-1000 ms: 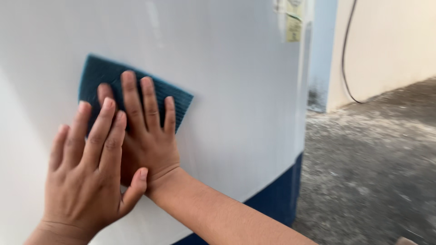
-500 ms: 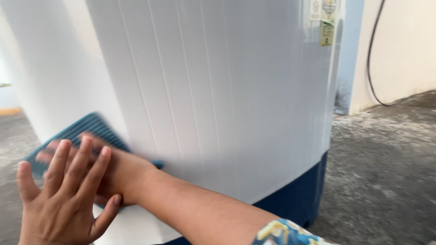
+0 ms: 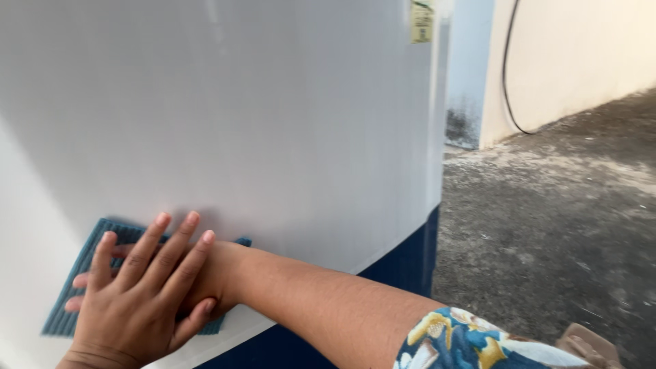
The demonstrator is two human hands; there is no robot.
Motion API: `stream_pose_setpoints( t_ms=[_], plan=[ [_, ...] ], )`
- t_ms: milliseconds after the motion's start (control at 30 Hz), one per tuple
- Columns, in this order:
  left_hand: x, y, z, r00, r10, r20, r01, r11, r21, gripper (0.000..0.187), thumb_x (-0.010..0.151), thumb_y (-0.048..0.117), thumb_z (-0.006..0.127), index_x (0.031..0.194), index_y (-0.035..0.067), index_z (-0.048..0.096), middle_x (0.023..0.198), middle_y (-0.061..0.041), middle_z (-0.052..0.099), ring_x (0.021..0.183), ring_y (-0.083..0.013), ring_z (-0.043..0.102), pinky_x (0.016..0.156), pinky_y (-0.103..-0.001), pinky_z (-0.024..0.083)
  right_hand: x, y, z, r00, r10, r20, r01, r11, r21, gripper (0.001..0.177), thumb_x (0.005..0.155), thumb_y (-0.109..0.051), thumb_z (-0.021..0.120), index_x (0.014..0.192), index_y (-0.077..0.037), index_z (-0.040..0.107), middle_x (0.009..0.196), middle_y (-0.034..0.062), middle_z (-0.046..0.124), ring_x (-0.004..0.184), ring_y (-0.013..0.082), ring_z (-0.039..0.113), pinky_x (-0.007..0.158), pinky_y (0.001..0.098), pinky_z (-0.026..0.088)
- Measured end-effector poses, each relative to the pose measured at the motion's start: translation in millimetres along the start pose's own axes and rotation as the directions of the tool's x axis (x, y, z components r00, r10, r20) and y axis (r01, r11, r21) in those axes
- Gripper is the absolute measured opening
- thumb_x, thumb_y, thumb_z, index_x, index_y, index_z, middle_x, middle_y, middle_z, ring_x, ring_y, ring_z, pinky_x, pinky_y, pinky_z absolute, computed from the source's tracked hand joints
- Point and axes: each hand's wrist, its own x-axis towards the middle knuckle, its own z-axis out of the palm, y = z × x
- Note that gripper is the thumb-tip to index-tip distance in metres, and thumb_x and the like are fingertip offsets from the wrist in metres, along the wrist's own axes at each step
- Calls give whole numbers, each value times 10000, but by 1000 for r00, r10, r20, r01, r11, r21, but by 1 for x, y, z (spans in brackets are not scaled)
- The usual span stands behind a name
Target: The person cleans the exterior and parts of a washing machine by first dipping a cloth into water, wringing it, and then wiping down the drain hose, the top control panel, and the side panels of the machine.
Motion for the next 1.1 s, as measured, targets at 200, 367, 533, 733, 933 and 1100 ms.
stream_pose_setpoints(
  t_ms=[200, 367, 533, 733, 933, 1100],
  plan=[
    [57, 50, 25, 995, 99, -3, -99, 995, -5, 700, 958, 539, 412, 1512, 113, 461, 1589, -125, 424, 1509, -274, 292, 1216, -522, 139, -78, 6, -32, 996, 42, 78, -41, 999, -20, 629, 1152, -342, 431, 1694, -242, 128, 1793, -44, 96, 1636, 117, 86, 1386, 300, 103],
    [107, 105, 60, 988, 144, 54, -142, 989, -38, 754, 911, 566, 481, 1471, 60, 463, 1542, -144, 443, 1481, -277, 314, 1156, -513, 281, -156, 27, -41, 962, 90, 258, 6, 937, -350, 568, 1198, -358, 331, 1686, -197, 88, 1766, -57, 54, 1634, 129, 39, 1381, 352, 60],
    [144, 143, 97, 974, 205, 95, -205, 979, -10, 839, 867, 627, 481, 1469, 44, 452, 1542, -153, 440, 1481, -288, 314, 1164, -505, 273, -222, 49, -26, 968, 148, 201, -41, 887, -460, 540, 1246, -348, 305, 1716, -197, 87, 1780, -67, 49, 1639, 138, 32, 1380, 360, 62],
    [192, 175, 146, 896, 379, 231, -394, 919, 22, 950, 840, 708, 457, 1517, 44, 412, 1573, -156, 421, 1497, -301, 286, 1156, -478, 239, -295, 53, -9, 950, 300, -83, -298, 798, -525, 580, 1223, -442, 354, 1707, -228, 116, 1764, -79, 73, 1634, 165, 53, 1374, 478, 65],
    [254, 211, 182, 654, 548, 521, -606, 792, -73, 979, 847, 811, 428, 1488, 72, 468, 1568, -154, 423, 1510, -311, 257, 1208, -496, 166, -333, 32, 8, 678, 710, -190, -727, 610, -315, 633, 1066, -535, 404, 1621, -274, 247, 1730, -3, 190, 1610, 219, 127, 1348, 484, 74],
    [275, 236, 196, 532, 450, 718, -671, 740, 33, 782, 917, 774, 405, 1291, 145, 683, 1546, -107, 466, 1545, -292, 224, 1250, -519, 117, -323, 19, 57, 288, 894, -342, -952, 306, -2, 726, 936, -570, 461, 1560, -209, 372, 1677, 69, 320, 1556, 305, 256, 1237, 561, 149]
  ],
)
